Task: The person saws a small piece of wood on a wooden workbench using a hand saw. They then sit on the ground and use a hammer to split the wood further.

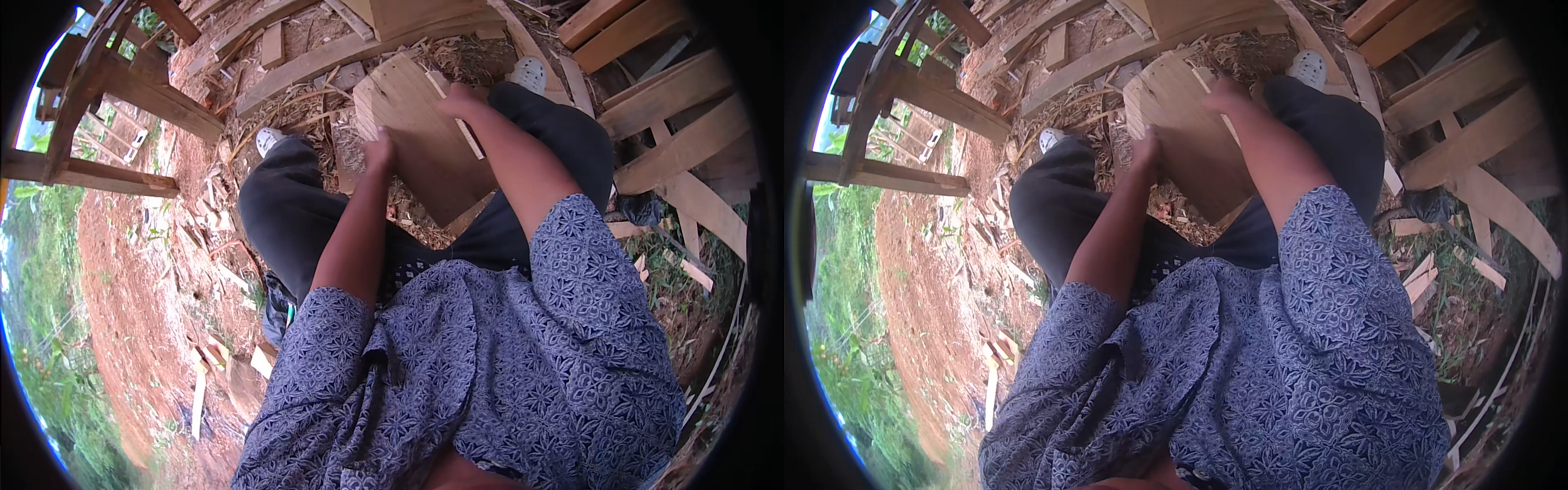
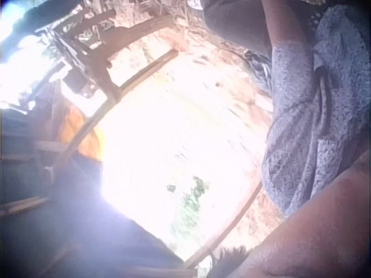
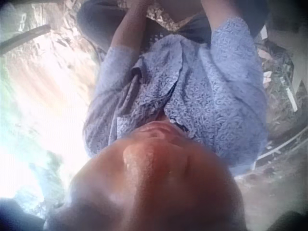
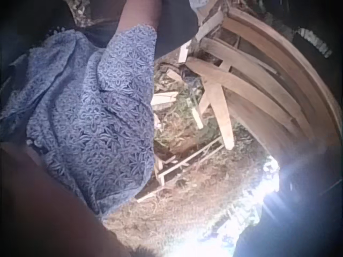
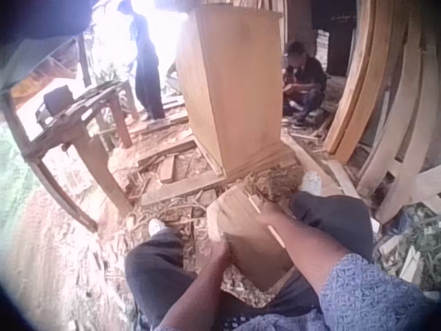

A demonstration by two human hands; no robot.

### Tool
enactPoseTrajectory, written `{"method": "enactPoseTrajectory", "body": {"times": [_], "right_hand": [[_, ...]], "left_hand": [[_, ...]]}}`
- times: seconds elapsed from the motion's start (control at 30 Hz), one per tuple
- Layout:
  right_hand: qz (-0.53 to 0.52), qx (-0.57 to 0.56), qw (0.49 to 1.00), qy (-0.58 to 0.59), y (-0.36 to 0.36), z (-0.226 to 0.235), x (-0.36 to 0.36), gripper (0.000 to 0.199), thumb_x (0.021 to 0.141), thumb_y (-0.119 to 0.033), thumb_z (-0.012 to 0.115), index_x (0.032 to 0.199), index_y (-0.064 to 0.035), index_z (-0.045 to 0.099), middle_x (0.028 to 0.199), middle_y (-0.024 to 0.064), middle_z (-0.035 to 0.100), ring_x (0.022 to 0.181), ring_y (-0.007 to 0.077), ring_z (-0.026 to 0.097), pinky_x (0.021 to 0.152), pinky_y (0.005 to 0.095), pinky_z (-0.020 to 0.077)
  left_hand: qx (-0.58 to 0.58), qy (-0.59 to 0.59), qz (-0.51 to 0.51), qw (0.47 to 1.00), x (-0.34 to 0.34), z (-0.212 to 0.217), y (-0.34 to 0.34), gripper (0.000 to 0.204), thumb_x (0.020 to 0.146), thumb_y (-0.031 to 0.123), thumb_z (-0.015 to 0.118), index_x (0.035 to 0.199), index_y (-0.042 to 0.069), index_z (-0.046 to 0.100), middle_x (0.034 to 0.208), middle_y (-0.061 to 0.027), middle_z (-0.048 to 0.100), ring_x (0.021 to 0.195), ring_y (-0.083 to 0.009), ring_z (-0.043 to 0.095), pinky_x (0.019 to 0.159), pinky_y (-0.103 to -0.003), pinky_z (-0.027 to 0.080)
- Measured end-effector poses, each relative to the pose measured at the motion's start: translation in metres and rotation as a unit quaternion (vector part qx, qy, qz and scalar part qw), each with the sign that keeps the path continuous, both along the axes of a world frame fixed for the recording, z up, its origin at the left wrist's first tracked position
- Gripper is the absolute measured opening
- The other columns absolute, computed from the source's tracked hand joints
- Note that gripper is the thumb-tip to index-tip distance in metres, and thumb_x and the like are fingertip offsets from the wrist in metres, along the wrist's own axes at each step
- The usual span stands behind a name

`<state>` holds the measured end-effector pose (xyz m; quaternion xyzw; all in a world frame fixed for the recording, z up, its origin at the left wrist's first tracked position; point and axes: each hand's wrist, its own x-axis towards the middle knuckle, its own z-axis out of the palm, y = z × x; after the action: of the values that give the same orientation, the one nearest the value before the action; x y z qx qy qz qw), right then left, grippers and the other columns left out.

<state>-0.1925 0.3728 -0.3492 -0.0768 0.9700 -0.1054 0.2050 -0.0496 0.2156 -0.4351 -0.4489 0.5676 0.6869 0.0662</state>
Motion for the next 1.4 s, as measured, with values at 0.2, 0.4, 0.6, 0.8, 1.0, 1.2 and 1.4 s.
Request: {"method": "enactPoseTrajectory", "body": {"times": [0.2,0.4,0.6,0.8,1.0,1.2,1.4], "right_hand": [[0.179,0.025,0.983,-0.043,-0.002,-0.02,-0.05,0.053,0.075,-0.02,0.068,0.126,-0.0037,0.066,0.127,0.0214,0.066,0.118,0.0339,0.064,0.1,0.0405,0.0517],[0.262,0.062,0.954,-0.132,-0.005,-0.08,-0.056,0.047,0.074,-0.008,0.063,0.12,-0.0032,0.068,0.118,0.0218,0.069,0.11,0.0355,0.067,0.09,0.0433,0.0543],[0.295,0.052,0.942,-0.152,-0.025,-0.09,-0.042,0.044,0.077,-0.007,0.063,0.121,-0.0034,0.066,0.118,0.0199,0.069,0.108,0.0351,0.068,0.087,0.0435,0.0551],[0.318,-0.063,0.94,-0.103,-0.082,-0.104,-0.028,0.041,0.076,-0.01,0.071,0.117,-0.0081,0.068,0.119,0.0151,0.07,0.112,0.034,0.067,0.092,0.0448,0.055],[0.361,-0.109,0.919,-0.115,-0.13,-0.116,-0.004,0.04,0.073,-0.011,0.072,0.113,-0.0094,0.067,0.113,0.016,0.07,0.108,0.0343,0.067,0.089,0.0444,0.0543],[0.288,-0.126,0.947,-0.066,-0.123,-0.107,0.002,0.043,0.074,-0.018,0.073,0.115,-0.0097,0.067,0.113,0.0172,0.07,0.108,0.0352,0.067,0.091,0.0447,0.0535],[0.187,-0.173,0.967,-0.014,-0.072,-0.044,-0.004,0.051,0.08,-0.034,0.071,0.122,-0.007,0.064,0.114,0.0194,0.07,0.108,0.0361,0.067,0.094,0.0447,0.0528]], "left_hand": [[0.168,-0.001,-0.03,0.985,0.033,-0.016,0.071,0.065,0.105,0.045,0.046,0.146,-0.004,0.033,0.137,-0.0264,0.051,0.116,-0.045,0.061,0.087,-0.056,0.057],[0.268,-0.081,0.064,0.958,0.053,-0.035,0.119,0.061,0.108,0.048,0.036,0.148,0.003,0.03,0.136,-0.0238,0.051,0.113,-0.0437,0.062,0.091,-0.054,0.056],[0.312,-0.154,-0.054,0.936,0.072,-0.066,0.111,0.065,0.107,0.057,0.028,0.148,0.006,0.031,0.131,-0.02,0.054,0.101,-0.036,0.064,0.087,-0.049,0.059],[0.222,-0.109,-0.005,0.969,0.073,-0.068,0.097,0.058,0.108,0.052,0.029,0.143,0.006,0.037,0.122,-0.0172,0.056,0.098,-0.0321,0.061,0.085,-0.046,0.06],[0.2,-0.102,0.009,0.974,0.082,-0.056,0.094,0.048,0.109,0.041,0.034,0.134,0.002,0.047,0.113,-0.0152,0.056,0.094,-0.0305,0.062,0.081,-0.047,0.06],[0.196,-0.002,0.029,0.98,0.075,-0.067,0.085,0.055,0.108,0.044,0.037,0.141,0.0,0.043,0.107,-0.0164,0.056,0.09,-0.0298,0.063,0.08,-0.048,0.061],[0.152,-0.071,-0.023,0.986,0.038,-0.023,0.053,0.068,0.105,0.053,0.035,0.149,0.001,0.033,0.13,-0.0242,0.056,0.114,-0.0378,0.059,0.089,-0.055,0.058]]}}
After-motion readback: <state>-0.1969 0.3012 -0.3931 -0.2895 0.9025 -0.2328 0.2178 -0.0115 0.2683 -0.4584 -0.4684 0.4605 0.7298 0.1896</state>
